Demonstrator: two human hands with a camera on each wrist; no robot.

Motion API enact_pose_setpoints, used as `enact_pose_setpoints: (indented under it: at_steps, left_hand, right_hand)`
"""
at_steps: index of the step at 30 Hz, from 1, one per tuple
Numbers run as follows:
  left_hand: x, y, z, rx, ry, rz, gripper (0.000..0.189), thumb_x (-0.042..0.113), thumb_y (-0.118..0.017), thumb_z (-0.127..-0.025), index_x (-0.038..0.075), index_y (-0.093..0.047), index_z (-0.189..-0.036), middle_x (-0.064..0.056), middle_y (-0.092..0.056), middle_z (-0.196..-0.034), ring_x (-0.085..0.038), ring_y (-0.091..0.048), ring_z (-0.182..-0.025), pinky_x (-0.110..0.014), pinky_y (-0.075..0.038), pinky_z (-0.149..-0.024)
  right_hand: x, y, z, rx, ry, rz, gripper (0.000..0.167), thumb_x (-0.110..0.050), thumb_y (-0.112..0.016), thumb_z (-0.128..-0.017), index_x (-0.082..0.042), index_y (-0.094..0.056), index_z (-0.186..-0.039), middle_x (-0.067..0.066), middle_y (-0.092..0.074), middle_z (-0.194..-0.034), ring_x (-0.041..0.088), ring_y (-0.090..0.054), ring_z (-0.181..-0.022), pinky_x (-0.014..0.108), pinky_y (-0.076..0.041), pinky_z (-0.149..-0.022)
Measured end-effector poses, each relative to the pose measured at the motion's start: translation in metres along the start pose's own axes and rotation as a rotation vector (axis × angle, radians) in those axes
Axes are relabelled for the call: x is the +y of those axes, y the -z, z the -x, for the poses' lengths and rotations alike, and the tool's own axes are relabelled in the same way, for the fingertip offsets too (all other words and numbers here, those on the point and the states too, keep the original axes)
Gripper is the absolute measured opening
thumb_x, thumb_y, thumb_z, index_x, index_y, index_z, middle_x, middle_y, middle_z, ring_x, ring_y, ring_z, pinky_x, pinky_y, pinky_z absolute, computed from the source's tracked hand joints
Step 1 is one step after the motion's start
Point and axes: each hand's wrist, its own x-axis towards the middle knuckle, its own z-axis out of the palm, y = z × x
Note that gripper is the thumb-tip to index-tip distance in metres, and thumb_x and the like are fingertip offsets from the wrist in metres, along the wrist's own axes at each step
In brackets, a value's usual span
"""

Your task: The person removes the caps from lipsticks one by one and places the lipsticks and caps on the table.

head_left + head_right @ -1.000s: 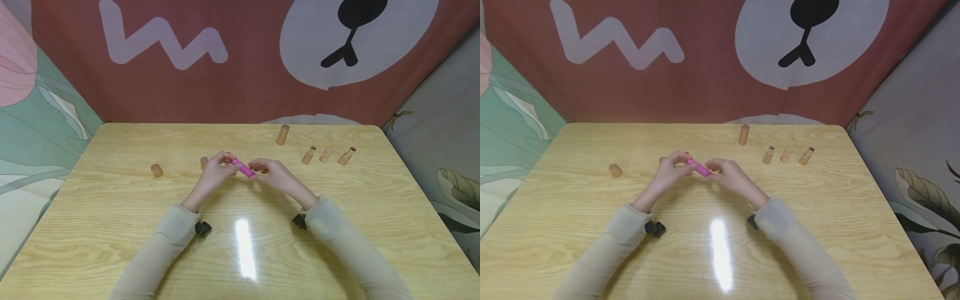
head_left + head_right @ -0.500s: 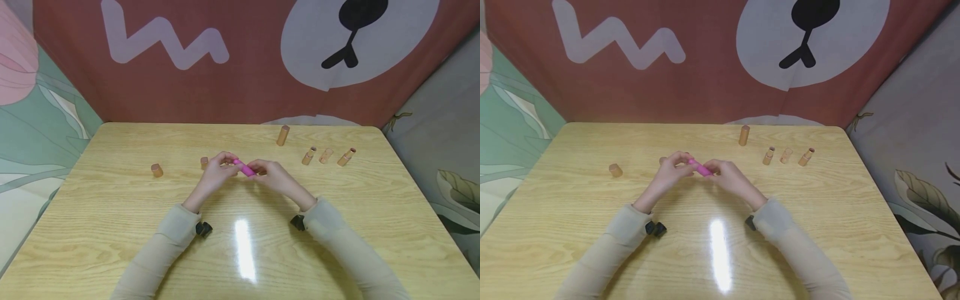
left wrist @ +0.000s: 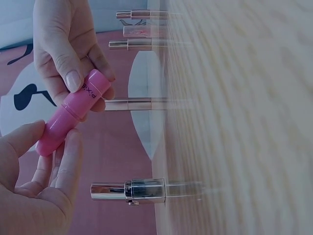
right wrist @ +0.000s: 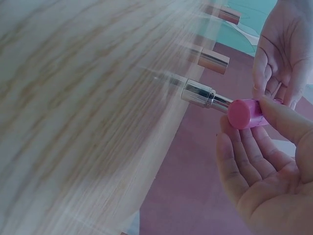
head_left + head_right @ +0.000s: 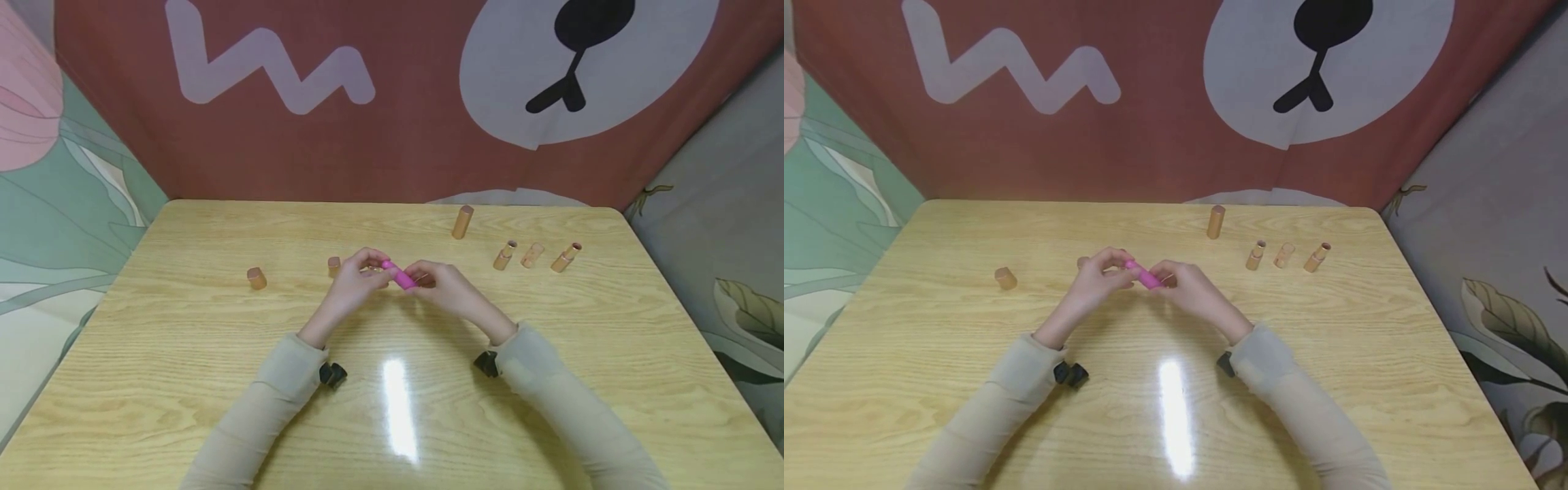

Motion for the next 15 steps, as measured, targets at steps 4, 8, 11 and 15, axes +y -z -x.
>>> enact_pose_setpoints:
  at_steps: [4,8,11,15]
  left_hand:
    - [-0.0005,0.0004,-0.0003,-0.001,0.005,0.006,0.031,0.01,-0.063,-0.092,-0.003,-0.054,-0.118,-0.017,-0.057,-0.116,-0.036,-0.065,-0.103,-0.029,-0.056,-0.083]
    - [-0.002,0.0007,-0.0014,-0.004,0.005,0.005,0.031,0.012,-0.063,-0.092,-0.002,-0.054,-0.118,-0.016,-0.057,-0.116,-0.034,-0.065,-0.104,-0.03,-0.056,-0.083]
    - [-0.0028,0.001,-0.0021,-0.013,0.006,0.008,0.032,0.013,-0.063,-0.092,-0.002,-0.053,-0.119,-0.016,-0.057,-0.117,-0.035,-0.065,-0.105,-0.035,-0.056,-0.086]
    - [-0.0013,0.0032,-0.0022,0.011,0.007,0.042,0.033,0.012,-0.062,-0.093,-0.003,-0.053,-0.12,-0.017,-0.057,-0.116,-0.037,-0.064,-0.105,-0.036,-0.056,-0.088]
  right_hand:
    - [-0.0018,0.001,0.0014,-0.009,-0.005,-0.005,0.027,-0.009,-0.065,-0.09,0.001,-0.062,-0.114,0.019,-0.068,-0.111,0.032,-0.067,-0.102,0.04,-0.055,-0.091]
    - [-0.0021,0.0015,0.0021,-0.016,-0.009,-0.01,0.027,-0.009,-0.065,-0.09,0.0,-0.062,-0.114,0.02,-0.068,-0.111,0.032,-0.067,-0.102,0.039,-0.055,-0.091]
    - [-0.0005,0.0016,0.0015,-0.017,-0.007,-0.009,0.027,-0.009,-0.066,-0.089,0.0,-0.063,-0.114,0.019,-0.068,-0.11,0.031,-0.067,-0.102,0.039,-0.055,-0.091]
    - [0.0029,0.0024,0.0011,-0.017,-0.012,0.001,0.024,-0.009,-0.066,-0.089,-0.001,-0.064,-0.112,0.018,-0.069,-0.11,0.031,-0.066,-0.103,0.039,-0.054,-0.092]
